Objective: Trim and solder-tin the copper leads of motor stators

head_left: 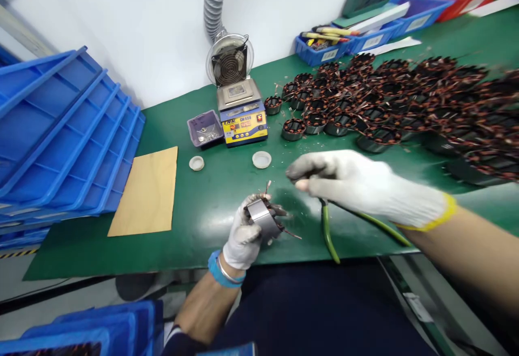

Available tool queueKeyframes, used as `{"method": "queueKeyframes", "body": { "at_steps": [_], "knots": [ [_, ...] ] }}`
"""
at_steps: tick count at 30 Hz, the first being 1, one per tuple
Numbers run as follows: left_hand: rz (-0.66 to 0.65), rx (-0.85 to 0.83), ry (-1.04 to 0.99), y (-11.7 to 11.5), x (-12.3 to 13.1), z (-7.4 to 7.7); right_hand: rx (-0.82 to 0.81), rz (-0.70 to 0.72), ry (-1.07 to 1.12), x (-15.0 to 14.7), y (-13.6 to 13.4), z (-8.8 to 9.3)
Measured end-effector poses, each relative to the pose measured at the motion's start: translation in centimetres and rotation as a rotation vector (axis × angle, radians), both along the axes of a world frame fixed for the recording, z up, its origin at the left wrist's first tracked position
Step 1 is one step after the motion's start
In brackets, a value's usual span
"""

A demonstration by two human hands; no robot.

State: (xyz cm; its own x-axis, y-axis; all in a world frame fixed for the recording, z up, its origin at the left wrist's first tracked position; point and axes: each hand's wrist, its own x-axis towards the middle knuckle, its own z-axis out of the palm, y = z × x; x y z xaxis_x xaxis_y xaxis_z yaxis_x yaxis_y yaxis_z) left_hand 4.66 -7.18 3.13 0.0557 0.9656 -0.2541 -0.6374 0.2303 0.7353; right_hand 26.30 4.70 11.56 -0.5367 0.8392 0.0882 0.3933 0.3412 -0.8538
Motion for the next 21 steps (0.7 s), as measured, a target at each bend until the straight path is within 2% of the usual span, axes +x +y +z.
{"method": "queueKeyframes", "body": {
  "at_steps": [2, 8, 10, 12, 14, 17, 18, 19, 21],
  "knots": [
    [-0.002, 0.011, 0.025, -0.1, 0.0, 0.4, -0.053, 0.104, -0.010, -1.2, 0.5, -0.4],
    [0.037, 0.056, 0.131, 0.0, 0.5, 0.7, 0.098, 0.270, -0.121, -2.8, 0.6, 0.8],
    [0.062, 0.046, 0.148, 0.0, 0.7, 1.0, 0.177, 0.283, -0.168, -2.9, 0.3, 1.0],
    [0.140, 0.041, 0.114, -0.1, 0.7, 1.2, 0.353, 0.254, -0.206, -3.0, -0.3, 1.2],
    [0.278, 0.017, -0.017, -0.1, 0.5, 1.0, 0.598, 0.233, -0.203, -3.2, -1.3, 1.7],
    [0.396, -0.146, -0.230, 0.5, -0.1, 0.1, 0.854, 0.286, -0.160, -3.5, -3.2, 3.2],
    [0.362, -0.228, -0.260, 0.9, -0.2, -0.3, 0.885, 0.318, -0.150, -3.7, -3.7, 3.7],
    [0.272, -0.303, -0.267, 1.3, -0.3, -0.7, 0.899, 0.337, -0.146, -3.8, -4.0, 4.1],
    [0.005, -0.363, -0.264, 1.9, -0.1, -1.2, 0.905, 0.338, -0.161, -3.8, -4.1, 4.6]
  ]
}}
